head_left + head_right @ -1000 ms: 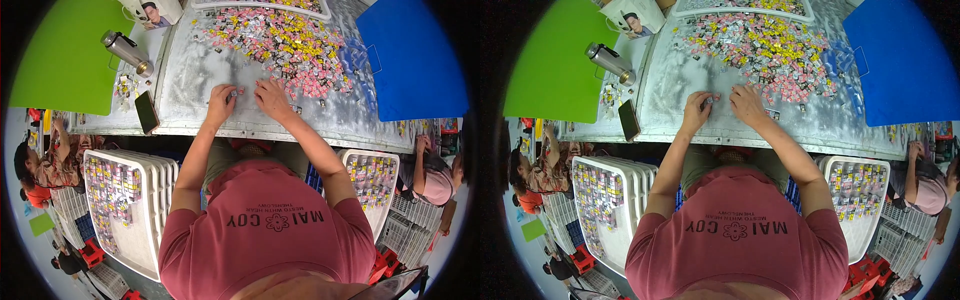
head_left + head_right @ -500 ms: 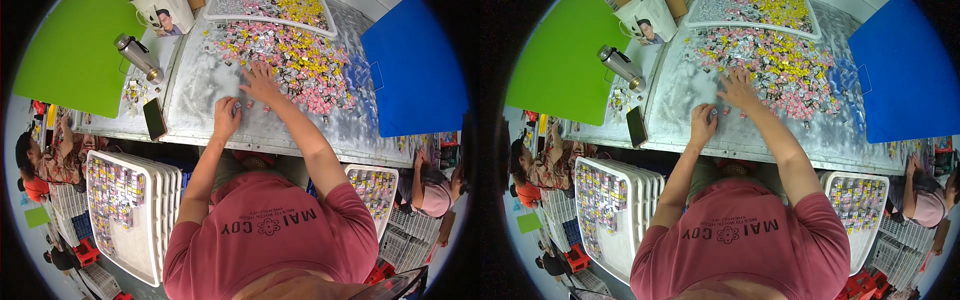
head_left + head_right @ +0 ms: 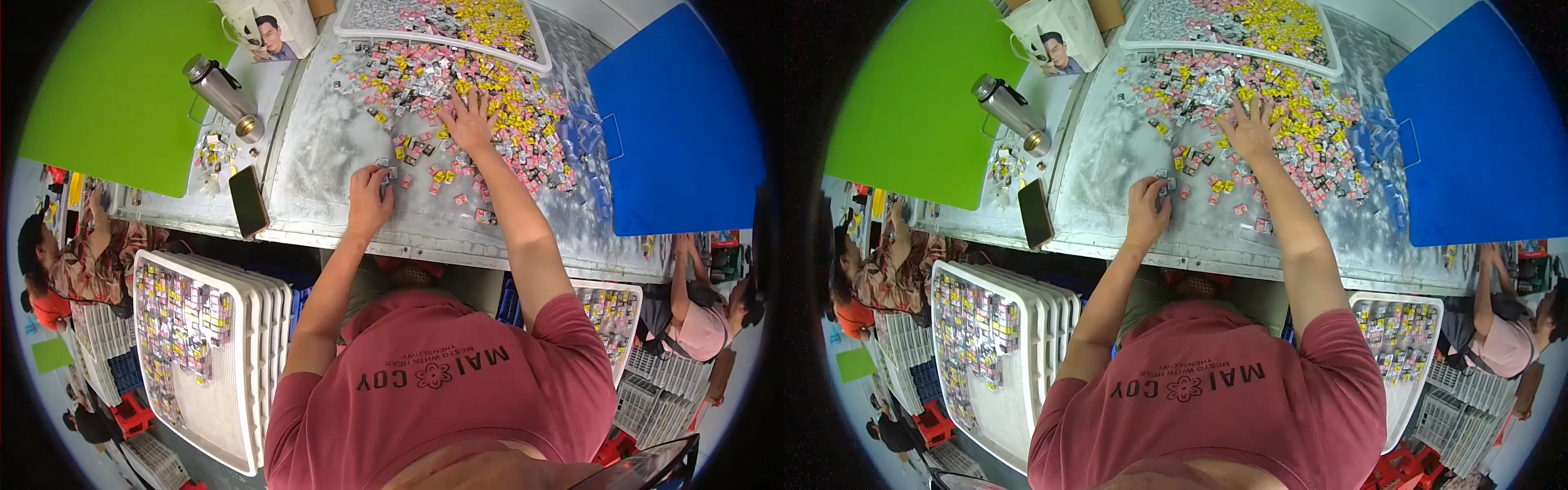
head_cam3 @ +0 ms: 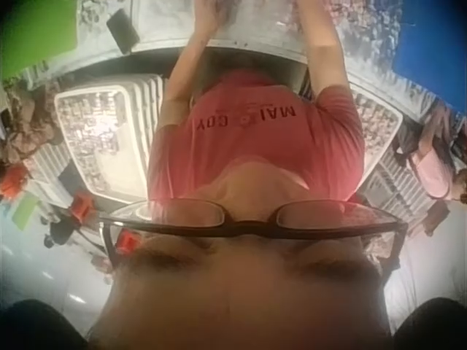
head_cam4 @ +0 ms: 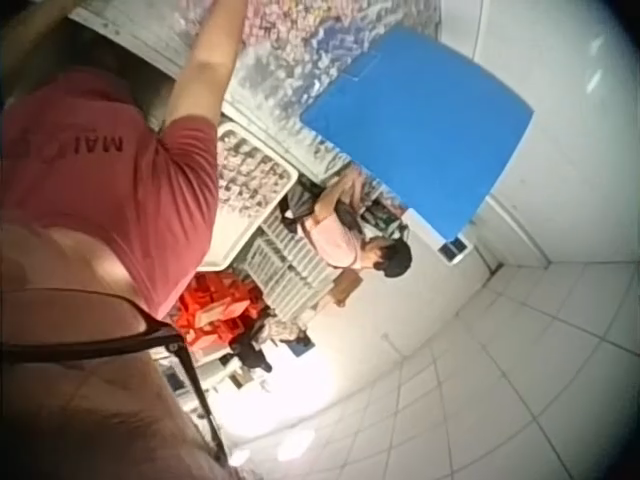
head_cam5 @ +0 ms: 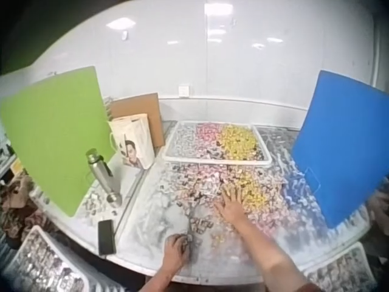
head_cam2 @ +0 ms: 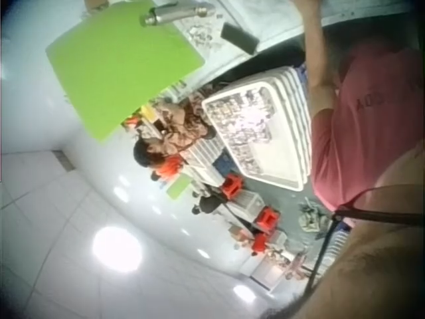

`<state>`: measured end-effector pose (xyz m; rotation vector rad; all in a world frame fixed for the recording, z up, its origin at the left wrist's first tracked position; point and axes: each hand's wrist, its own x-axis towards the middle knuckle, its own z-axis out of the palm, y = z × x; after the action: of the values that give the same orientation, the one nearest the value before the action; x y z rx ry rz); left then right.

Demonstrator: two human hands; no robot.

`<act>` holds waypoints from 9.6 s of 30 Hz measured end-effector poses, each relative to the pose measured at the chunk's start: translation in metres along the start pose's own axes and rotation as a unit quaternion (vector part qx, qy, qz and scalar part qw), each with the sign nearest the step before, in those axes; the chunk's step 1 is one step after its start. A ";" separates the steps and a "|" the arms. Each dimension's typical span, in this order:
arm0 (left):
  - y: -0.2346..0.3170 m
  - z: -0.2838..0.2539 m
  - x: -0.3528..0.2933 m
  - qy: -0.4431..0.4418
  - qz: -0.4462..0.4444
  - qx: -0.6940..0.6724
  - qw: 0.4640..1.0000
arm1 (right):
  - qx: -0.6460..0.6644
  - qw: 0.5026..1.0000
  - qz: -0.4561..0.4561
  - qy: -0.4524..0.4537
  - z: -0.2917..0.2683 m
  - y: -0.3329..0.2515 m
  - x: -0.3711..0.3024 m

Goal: Sorting and arranging small colorful toy components into a packaging tray.

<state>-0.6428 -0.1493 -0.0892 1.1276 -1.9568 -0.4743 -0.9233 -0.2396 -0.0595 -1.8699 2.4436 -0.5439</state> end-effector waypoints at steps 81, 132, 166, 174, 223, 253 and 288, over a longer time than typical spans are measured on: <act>0.018 0.003 -0.018 -0.012 -0.011 -0.029 0.999 | 0.117 0.957 -0.251 0.085 -0.014 -0.055 -0.115; 0.019 0.001 -0.014 -0.029 0.028 0.024 0.999 | 0.074 0.964 -0.245 -0.065 -0.044 -0.017 -0.149; 0.001 -0.019 -0.030 -0.022 -0.017 -0.007 1.000 | 0.169 0.949 -0.265 -0.016 -0.040 -0.049 -0.148; -0.002 -0.036 -0.034 -0.036 -0.048 -0.003 0.998 | 0.177 0.904 -0.388 -0.030 0.001 -0.084 -0.143; -0.007 -0.033 -0.029 -0.039 -0.033 0.002 0.999 | 0.255 0.923 -0.287 -0.028 0.001 -0.093 -0.148; -0.001 -0.033 -0.022 -0.059 -0.021 -0.003 0.998 | 0.237 0.954 -0.153 -0.104 -0.067 -0.004 -0.096; -0.006 -0.034 -0.029 -0.062 -0.064 -0.048 0.995 | 0.100 0.972 -0.183 -0.110 -0.043 -0.027 -0.116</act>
<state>-0.6048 -0.1251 -0.0861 1.1916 -1.9520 -0.7150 -0.8749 -0.1256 -0.0340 -2.1685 1.8446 -0.5337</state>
